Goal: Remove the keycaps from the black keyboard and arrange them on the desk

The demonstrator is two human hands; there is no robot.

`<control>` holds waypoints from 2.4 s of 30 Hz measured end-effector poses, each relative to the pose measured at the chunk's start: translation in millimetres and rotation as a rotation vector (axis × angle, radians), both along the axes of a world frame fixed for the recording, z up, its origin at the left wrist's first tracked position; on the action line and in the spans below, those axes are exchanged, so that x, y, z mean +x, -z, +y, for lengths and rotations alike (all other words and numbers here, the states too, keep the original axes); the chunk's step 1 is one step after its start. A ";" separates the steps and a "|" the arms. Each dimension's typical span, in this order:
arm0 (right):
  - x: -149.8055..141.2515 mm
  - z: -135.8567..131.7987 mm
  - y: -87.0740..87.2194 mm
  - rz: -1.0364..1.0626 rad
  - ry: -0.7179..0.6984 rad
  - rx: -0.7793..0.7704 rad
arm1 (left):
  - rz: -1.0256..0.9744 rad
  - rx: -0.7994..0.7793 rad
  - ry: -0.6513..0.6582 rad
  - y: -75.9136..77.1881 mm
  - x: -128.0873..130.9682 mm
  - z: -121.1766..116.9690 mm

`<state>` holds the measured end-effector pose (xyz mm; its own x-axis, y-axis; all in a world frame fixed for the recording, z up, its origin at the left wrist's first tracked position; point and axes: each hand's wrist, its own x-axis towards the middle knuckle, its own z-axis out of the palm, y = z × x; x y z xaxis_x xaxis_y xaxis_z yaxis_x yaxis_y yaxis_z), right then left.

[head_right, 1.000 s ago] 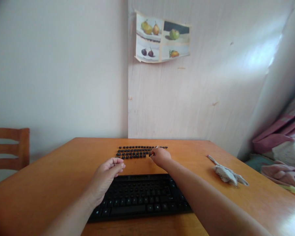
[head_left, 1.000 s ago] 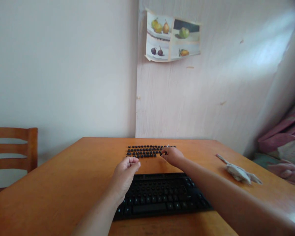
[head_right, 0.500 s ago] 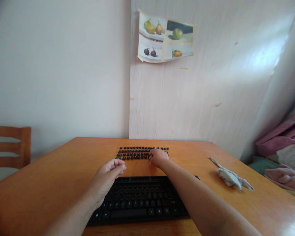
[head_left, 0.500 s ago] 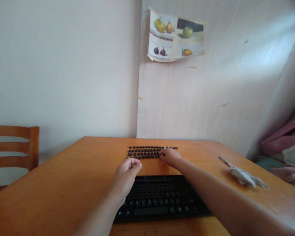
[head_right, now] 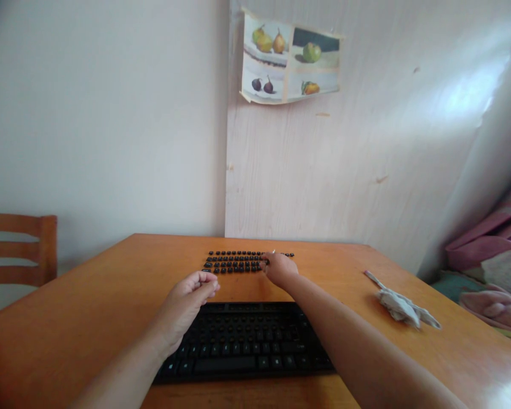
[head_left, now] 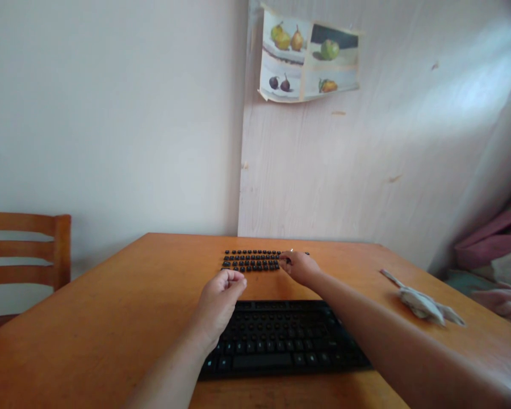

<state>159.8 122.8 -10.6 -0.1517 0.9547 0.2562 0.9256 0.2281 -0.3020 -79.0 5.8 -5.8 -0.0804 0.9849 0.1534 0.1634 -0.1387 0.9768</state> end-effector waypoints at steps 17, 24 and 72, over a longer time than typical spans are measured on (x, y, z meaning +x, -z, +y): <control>6.3 -150.9 -32.3 0.664 -0.090 -0.303 | 0.229 0.092 0.126 3.1 10.7 -4.7; -7.5 -160.1 -14.5 0.569 -0.154 -0.161 | 0.317 0.112 0.194 3.5 14.8 -8.6; -22.1 -170.9 -3.1 0.475 -0.438 0.280 | -0.126 -0.115 0.507 -5.8 28.6 -28.4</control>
